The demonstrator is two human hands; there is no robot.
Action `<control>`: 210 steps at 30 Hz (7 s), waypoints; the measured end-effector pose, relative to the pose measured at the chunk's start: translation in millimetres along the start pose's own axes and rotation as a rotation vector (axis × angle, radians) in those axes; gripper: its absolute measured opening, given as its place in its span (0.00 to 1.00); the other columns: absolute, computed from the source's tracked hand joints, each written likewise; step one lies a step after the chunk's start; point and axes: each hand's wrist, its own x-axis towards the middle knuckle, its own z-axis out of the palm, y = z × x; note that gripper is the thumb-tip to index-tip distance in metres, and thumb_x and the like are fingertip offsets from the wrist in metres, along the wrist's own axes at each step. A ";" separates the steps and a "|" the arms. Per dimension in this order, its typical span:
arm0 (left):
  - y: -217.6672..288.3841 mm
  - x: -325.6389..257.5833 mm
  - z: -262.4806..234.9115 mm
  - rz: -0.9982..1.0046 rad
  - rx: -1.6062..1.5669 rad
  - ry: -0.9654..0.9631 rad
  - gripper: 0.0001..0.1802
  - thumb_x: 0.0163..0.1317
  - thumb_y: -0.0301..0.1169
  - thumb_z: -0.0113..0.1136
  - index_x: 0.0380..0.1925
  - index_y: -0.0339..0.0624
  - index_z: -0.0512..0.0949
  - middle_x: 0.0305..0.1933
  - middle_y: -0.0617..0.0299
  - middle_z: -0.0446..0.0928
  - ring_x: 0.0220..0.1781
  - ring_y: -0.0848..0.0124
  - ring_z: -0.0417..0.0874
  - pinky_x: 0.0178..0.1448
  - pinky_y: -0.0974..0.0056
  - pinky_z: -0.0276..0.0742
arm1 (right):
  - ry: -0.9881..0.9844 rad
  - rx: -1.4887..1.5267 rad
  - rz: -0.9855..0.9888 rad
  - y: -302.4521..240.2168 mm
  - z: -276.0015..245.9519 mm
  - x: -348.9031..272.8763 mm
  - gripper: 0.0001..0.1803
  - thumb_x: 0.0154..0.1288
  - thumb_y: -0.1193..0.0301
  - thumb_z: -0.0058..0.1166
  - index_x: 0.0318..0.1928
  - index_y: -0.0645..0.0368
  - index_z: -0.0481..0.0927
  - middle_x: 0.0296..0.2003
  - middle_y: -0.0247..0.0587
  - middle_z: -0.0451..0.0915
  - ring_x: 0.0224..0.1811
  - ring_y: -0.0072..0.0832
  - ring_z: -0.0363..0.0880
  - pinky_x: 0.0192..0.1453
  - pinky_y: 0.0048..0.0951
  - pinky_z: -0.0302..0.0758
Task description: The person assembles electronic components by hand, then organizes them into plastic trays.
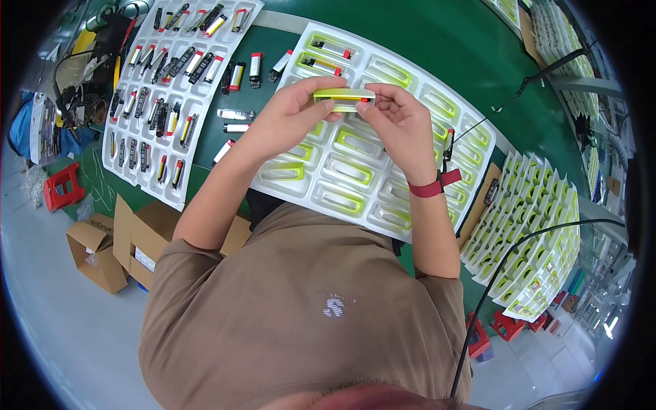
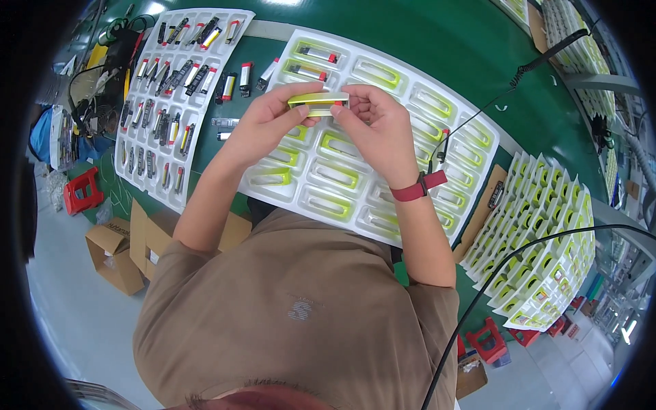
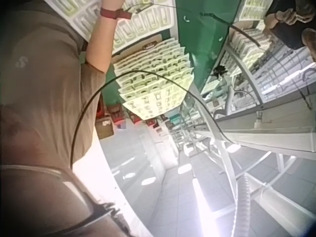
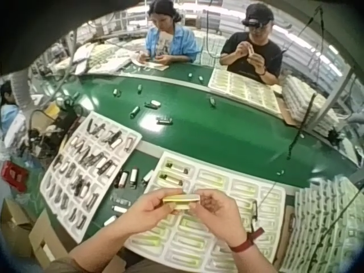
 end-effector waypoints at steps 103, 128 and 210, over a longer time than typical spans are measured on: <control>11.9 -8.9 -9.9 -0.194 -0.492 0.048 0.13 0.72 0.26 0.43 0.54 0.39 0.70 0.47 0.50 0.80 0.51 0.60 0.85 0.51 0.60 0.81 | -0.144 -0.266 -0.291 -53.9 8.0 -9.3 0.11 0.68 0.82 0.60 0.50 0.66 0.83 0.45 0.41 0.86 0.39 0.23 0.84 0.44 0.25 0.81; -2.5 -16.6 1.3 -0.089 -0.680 -0.018 0.19 0.79 0.33 0.41 0.61 0.31 0.68 0.59 0.51 0.75 0.58 0.60 0.81 0.68 0.56 0.77 | -0.179 -0.861 -0.857 -40.2 9.7 -7.3 0.20 0.53 0.87 0.64 0.48 0.64 0.85 0.52 0.45 0.86 0.35 0.35 0.81 0.39 0.31 0.79; 27.3 -9.4 16.7 0.728 0.079 -0.207 0.28 0.74 0.20 0.48 0.72 0.33 0.61 0.78 0.42 0.62 0.75 0.55 0.71 0.76 0.52 0.67 | 0.164 -0.383 -0.887 -29.2 19.4 -25.4 0.17 0.71 0.80 0.58 0.59 0.61 0.79 0.53 0.46 0.85 0.52 0.41 0.87 0.54 0.32 0.83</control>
